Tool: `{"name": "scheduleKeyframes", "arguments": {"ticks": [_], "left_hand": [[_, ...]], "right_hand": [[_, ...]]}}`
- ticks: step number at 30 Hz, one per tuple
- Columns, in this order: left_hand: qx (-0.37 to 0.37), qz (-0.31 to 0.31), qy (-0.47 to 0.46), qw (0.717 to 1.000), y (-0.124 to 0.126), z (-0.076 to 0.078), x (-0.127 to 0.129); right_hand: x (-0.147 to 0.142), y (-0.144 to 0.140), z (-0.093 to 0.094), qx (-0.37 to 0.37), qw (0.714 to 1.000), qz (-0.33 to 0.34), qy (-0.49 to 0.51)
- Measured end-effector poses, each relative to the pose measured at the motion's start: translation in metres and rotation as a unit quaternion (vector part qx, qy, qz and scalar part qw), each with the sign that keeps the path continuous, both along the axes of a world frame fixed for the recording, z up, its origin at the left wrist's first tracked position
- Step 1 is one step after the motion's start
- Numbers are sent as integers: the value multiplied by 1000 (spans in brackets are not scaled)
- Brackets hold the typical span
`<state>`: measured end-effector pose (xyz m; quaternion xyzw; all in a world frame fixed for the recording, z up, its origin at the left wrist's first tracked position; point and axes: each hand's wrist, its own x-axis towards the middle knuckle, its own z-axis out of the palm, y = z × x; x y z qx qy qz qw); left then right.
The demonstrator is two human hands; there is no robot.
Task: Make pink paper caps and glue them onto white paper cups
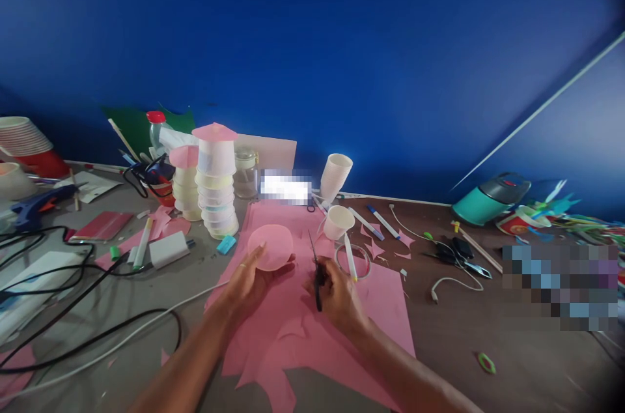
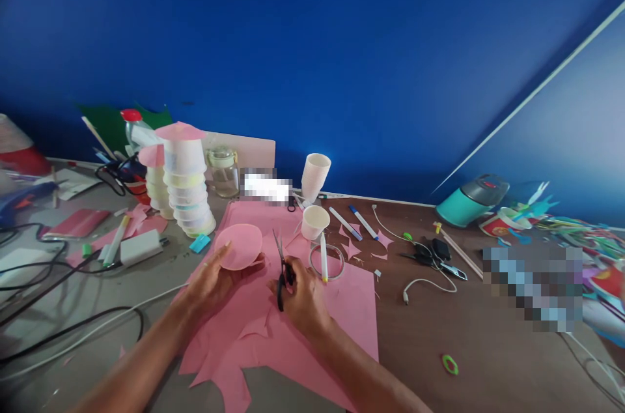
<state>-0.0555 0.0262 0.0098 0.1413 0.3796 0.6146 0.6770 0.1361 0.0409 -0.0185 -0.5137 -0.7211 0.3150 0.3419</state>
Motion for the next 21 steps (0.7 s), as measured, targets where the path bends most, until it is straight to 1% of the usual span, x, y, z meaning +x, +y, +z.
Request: {"name": "scheduleKeyframes", "arguments": {"ticks": [3,5,7,9,11,13,17,19,21], "left_hand": [[5,-10,-22,1000,-1,4,2],[1,2,-28,1000,0,6,3],[-4,39,-29,999,2,7,3],[-7,90,-22,996,5,7,2],[-7,138,0,990,8,5,0],[1,168,27,985,11,3,-2],[24,186,48,981,13,-2,-7],[25,195,58,979,14,-7,-10],[20,194,91,976,16,-14,-14]], "right_hand": [[-1,0,3,23,999,-12,-44],[-1,1,2,36,997,-22,-65],[0,3,-2,51,995,-26,-86],[1,5,-7,72,991,-29,-112],[4,7,-11,97,985,-25,-137],[6,9,-11,116,980,-13,-163],[7,9,1,97,961,17,-256],[5,8,10,81,949,26,-304],[4,6,20,66,937,31,-341]]}}
